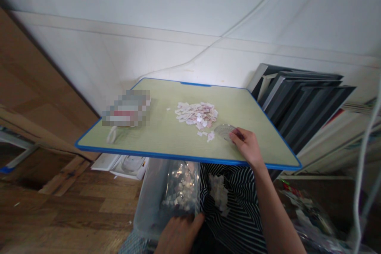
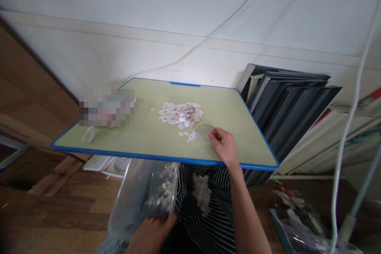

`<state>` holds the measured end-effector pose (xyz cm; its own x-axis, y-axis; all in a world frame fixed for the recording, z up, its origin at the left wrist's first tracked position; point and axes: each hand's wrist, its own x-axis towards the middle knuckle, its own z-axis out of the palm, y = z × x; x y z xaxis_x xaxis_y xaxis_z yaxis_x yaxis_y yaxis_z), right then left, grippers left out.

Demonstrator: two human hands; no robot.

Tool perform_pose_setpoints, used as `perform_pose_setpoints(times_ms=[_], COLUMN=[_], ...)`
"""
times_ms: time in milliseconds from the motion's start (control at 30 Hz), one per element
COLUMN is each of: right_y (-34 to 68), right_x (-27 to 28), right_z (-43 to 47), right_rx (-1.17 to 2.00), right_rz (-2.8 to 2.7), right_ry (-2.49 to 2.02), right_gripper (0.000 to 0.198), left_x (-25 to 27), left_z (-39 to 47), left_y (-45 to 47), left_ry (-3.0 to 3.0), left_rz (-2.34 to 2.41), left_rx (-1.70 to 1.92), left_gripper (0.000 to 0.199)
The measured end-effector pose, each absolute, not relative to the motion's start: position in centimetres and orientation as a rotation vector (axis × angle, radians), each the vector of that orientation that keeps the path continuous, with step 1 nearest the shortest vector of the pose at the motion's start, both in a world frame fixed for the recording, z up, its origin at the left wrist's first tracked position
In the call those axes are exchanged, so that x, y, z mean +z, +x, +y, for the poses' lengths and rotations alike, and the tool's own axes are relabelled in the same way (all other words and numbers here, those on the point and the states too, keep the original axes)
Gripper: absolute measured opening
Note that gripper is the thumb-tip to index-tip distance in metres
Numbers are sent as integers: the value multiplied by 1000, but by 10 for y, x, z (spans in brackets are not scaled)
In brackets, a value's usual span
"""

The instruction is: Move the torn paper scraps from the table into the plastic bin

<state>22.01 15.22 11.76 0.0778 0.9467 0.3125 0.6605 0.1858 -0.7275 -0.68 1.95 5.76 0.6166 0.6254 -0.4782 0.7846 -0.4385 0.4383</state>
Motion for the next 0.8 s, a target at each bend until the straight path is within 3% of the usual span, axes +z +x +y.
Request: perform_pose_setpoints(times_ms=[800], right_y=[224], right_x=[116], right_z=[150], right_rx=[550], right_rz=[-1583], right_ry=[-1504], right_gripper=[25], left_x=[51], left_z=[20], left_y=[-8], left_ry=[2214], left_rz=[1103], left_rx=[-315], left_gripper=[41])
